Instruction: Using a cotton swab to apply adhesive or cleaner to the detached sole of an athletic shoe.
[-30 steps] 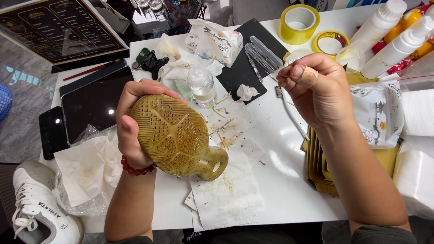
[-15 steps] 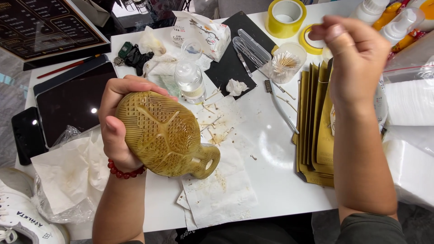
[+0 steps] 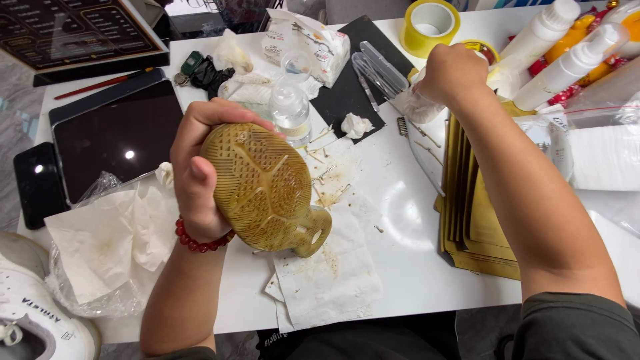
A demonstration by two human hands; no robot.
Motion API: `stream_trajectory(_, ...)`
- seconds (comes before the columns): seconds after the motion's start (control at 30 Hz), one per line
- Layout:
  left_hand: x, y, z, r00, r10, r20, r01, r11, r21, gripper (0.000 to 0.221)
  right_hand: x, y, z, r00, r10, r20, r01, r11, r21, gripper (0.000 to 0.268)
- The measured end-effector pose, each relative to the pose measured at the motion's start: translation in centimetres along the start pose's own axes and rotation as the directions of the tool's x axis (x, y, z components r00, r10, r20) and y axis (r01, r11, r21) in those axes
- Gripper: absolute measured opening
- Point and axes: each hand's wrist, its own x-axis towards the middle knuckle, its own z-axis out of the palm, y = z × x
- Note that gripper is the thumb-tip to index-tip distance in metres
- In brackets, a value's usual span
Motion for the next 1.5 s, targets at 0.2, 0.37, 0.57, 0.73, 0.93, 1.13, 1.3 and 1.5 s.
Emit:
stream_trajectory(0.2,0.1,-0.2,-0.3,1.0,0.001,0.017,-0.001,1.0,-0.019,0.066,-0.2,-0.7,0.8,0.997,0.067,0.035,-0.067,0.998,-0.003,0.035)
stream_trajectory(0.37,0.2,-0.3,-0.2,1.0,0.02,0.017,-0.02,1.0,-0.005,0.067,1.3,0.0,1.2,0.993,0.098,0.069,-0.096,0.995,-0.033,0.046)
stream_trajectory(0.57,0.0,0.2,0.2,1.0,0.002,0.009,-0.001,1.0,-0.024,0.067,3.2,1.1,2.2,0.968,0.148,0.203,-0.131,0.987,-0.093,0.043)
stream_trajectory(0.73,0.2,-0.6,-0.3,1.0,-0.002,0.03,0.002,1.0,-0.006,0.067,2.0,1.8,1.0,0.986,0.115,0.122,-0.127,0.987,0.094,0.032)
stream_trajectory(0.93,0.9,-1.1,-1.4,0.998,0.0,0.061,0.005,0.996,-0.092,0.067,-0.5,2.6,-1.5,0.977,-0.062,-0.204,0.134,0.923,0.362,0.014)
stream_trajectory(1.13,1.1,-1.3,-2.2,0.998,-0.037,0.06,0.047,0.985,-0.168,0.067,-10.9,-6.2,-9.8,0.827,-0.155,-0.54,0.56,0.3,0.772,0.006)
stream_trajectory(1.3,1.0,-0.9,-2.2,0.997,-0.052,0.064,0.064,0.979,-0.193,0.067,-19.0,-11.2,-11.6,0.817,-0.183,-0.547,0.567,0.089,0.819,0.004)
stream_trajectory(1.5,0.7,-0.7,-2.0,0.997,-0.054,0.059,0.063,0.985,-0.161,0.067,-21.0,-12.0,-11.3,0.745,-0.312,-0.59,0.666,0.297,0.684,0.015)
